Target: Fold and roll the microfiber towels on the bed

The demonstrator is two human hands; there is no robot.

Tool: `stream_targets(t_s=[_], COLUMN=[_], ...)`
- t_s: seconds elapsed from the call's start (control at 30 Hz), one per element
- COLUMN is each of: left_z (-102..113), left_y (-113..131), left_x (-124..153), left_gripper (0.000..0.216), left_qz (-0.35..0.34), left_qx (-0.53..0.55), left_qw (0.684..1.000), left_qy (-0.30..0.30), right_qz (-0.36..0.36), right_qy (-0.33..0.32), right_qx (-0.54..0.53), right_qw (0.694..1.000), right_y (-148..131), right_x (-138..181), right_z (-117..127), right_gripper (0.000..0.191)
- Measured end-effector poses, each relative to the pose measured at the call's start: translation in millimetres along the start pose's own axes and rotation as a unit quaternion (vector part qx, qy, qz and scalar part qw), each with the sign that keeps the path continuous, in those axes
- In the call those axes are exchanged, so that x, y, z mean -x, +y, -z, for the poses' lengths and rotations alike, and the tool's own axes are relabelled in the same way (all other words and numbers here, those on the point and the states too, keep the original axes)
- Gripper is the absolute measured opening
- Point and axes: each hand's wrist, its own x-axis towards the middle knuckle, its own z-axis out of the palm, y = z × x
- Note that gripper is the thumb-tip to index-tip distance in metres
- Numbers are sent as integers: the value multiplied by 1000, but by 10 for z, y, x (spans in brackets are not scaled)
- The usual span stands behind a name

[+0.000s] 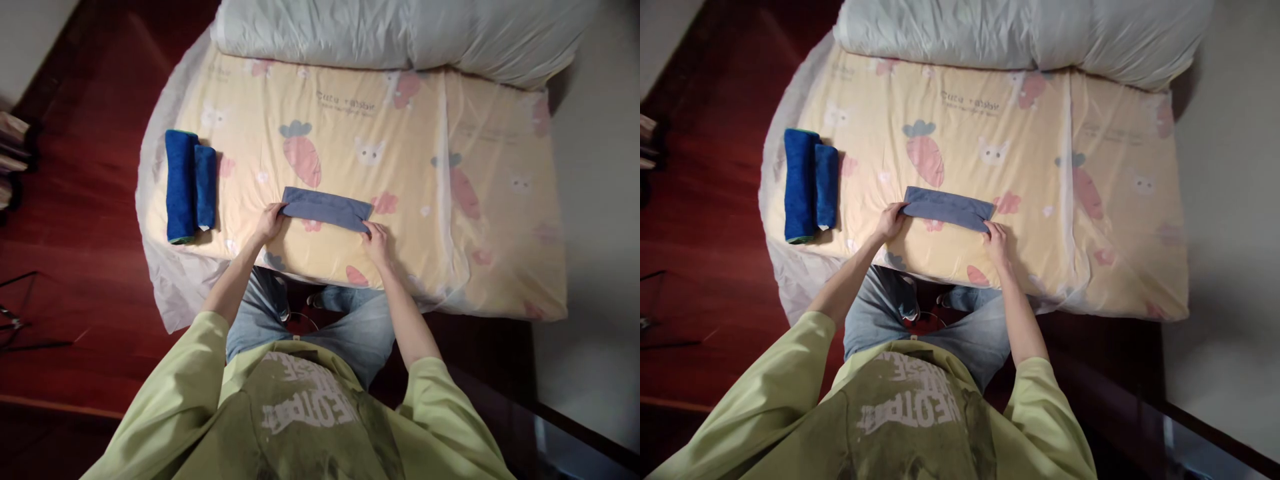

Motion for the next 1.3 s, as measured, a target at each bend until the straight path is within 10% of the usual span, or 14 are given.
stream_targets(t_s=[0.47,0.83,1.1,1.2,1.3], left_z=[-186,-214,-96,-377,-900], left_y=[-220,-236,286,663,1079], left_x=[-721,-1048,-730,-424,-170], left_gripper=[31,20,34,27,37], left_qz=[155,187,147,81,174], left_qx=[7,-31,-45,40,306], left_qw=[986,979,983,996,927], left_qy=[60,74,102,-1,-128], right_qz=[-273,-301,-315,-304,-269], right_qy=[15,7,38,31,4], right_qx=[-123,-81,-21,-29,-66], right_qw=[954,950,948,952,961], right_y=[302,327,-24,-112,-166], right_x=[-790,-1052,-996,-962,-934], right_z=[-149,-163,-158,-128,-60], right_gripper=[32,25,9,8,11])
